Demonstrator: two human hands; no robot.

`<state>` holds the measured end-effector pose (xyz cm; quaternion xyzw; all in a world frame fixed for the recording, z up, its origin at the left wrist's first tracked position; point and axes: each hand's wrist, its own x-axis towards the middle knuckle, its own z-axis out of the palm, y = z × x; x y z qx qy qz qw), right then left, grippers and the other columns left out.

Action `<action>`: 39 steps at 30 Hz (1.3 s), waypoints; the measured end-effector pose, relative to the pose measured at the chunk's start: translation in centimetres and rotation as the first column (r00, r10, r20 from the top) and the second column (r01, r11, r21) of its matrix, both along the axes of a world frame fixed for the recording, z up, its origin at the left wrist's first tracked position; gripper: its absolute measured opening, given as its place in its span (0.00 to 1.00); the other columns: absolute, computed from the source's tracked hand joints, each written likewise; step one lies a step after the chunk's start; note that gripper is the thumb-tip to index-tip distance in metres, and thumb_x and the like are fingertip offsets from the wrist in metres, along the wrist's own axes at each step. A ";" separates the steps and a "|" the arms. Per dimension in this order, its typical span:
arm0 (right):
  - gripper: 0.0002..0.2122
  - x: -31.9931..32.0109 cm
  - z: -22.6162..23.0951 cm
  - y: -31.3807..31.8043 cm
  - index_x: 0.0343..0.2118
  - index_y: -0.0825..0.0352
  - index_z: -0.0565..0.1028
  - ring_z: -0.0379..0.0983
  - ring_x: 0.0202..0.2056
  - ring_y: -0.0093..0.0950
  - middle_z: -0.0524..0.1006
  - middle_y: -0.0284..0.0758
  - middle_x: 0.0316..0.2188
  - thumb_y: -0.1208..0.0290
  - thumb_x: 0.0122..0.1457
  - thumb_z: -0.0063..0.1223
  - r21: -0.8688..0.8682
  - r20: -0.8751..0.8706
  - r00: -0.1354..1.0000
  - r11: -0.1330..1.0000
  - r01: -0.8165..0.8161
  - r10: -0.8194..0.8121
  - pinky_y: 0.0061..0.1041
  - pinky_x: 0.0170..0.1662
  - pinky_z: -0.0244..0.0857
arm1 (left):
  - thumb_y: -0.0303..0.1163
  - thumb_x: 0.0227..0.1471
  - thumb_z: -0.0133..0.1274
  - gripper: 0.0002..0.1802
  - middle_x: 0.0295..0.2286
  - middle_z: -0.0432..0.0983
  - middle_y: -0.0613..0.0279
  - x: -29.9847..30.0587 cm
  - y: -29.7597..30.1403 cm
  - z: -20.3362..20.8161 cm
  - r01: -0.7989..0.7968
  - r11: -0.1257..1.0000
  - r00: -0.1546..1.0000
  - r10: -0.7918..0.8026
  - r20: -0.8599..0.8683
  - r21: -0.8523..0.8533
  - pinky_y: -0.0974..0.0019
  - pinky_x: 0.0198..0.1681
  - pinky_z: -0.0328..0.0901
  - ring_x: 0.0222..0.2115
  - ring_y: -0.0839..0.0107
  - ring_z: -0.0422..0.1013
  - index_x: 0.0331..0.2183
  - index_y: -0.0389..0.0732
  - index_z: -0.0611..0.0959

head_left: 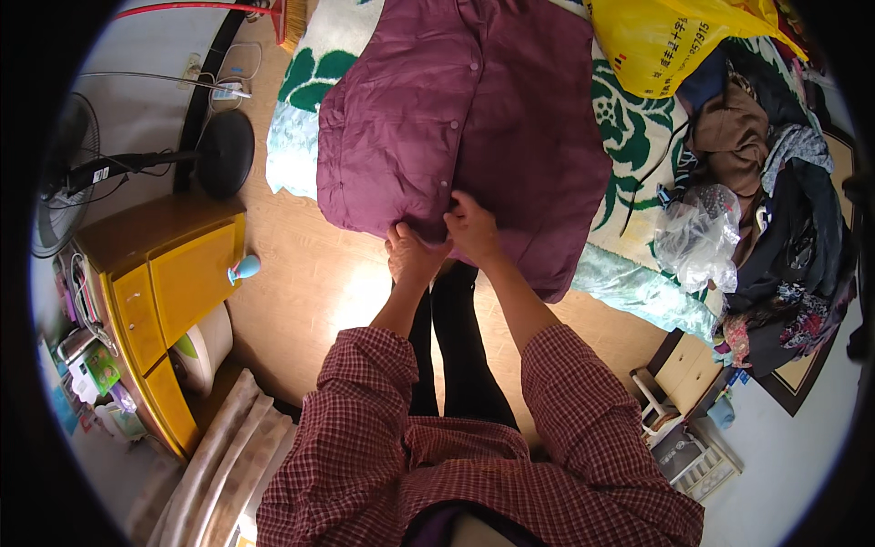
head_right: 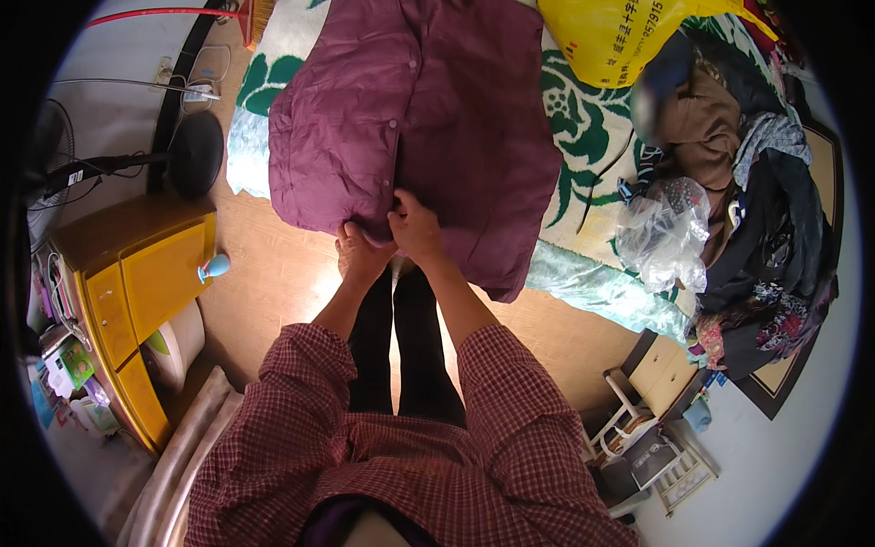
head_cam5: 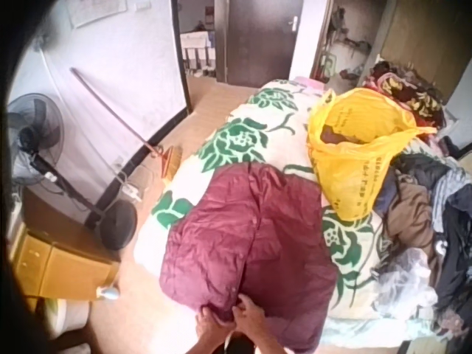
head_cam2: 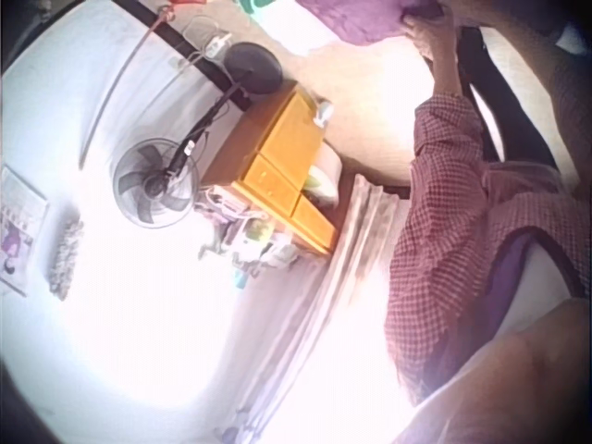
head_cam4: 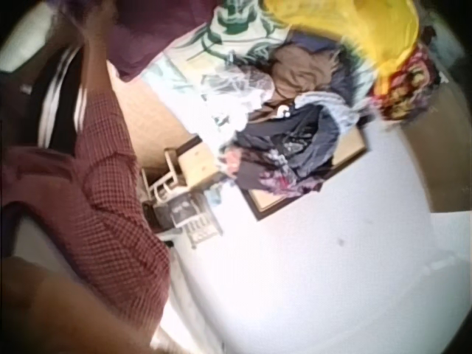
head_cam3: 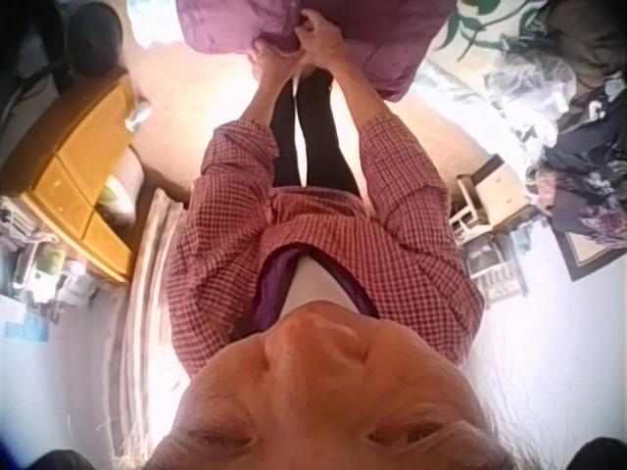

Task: The person folds several garments on a bed, including black pants, a maroon jacket, a purple jacket, and a brown top. Each item is smoothed, folded, and placed on a small bench near the window.

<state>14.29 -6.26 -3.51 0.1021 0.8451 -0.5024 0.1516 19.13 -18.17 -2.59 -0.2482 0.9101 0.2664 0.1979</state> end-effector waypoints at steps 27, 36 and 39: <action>0.22 -33.2 6.1 12.4 0.49 0.70 0.68 0.70 0.16 0.29 0.75 0.41 0.24 0.72 0.50 0.57 0.160 0.081 0.955 0.949 0.272 -0.287 0.27 0.18 0.63 | 0.20 0.35 0.63 0.29 0.35 0.75 0.56 -34.3 -14.3 1.9 -0.160 0.690 0.986 0.083 0.143 0.706 0.67 0.41 0.68 0.34 0.66 0.72 0.44 0.27 0.74; 0.28 -44.3 7.8 11.8 0.54 0.74 0.61 0.73 0.42 0.40 0.74 0.50 0.40 0.62 0.54 0.52 0.325 -0.429 0.811 0.769 0.550 -0.398 0.32 0.45 0.66 | 0.34 0.44 0.60 0.26 0.41 0.73 0.51 -49.3 -12.8 6.2 0.222 0.951 0.801 -0.052 -0.596 0.215 0.57 0.43 0.65 0.41 0.59 0.70 0.44 0.32 0.73; 0.27 -42.5 8.0 9.6 0.54 0.75 0.61 0.69 0.45 0.45 0.71 0.50 0.43 0.68 0.52 0.54 0.273 -0.495 0.825 0.852 0.446 -0.273 0.34 0.49 0.63 | 0.44 0.41 0.62 0.35 0.44 0.66 0.49 -46.8 -10.9 5.6 0.190 0.942 0.562 -0.334 -0.756 -0.275 0.48 0.46 0.59 0.45 0.50 0.63 0.46 0.34 0.69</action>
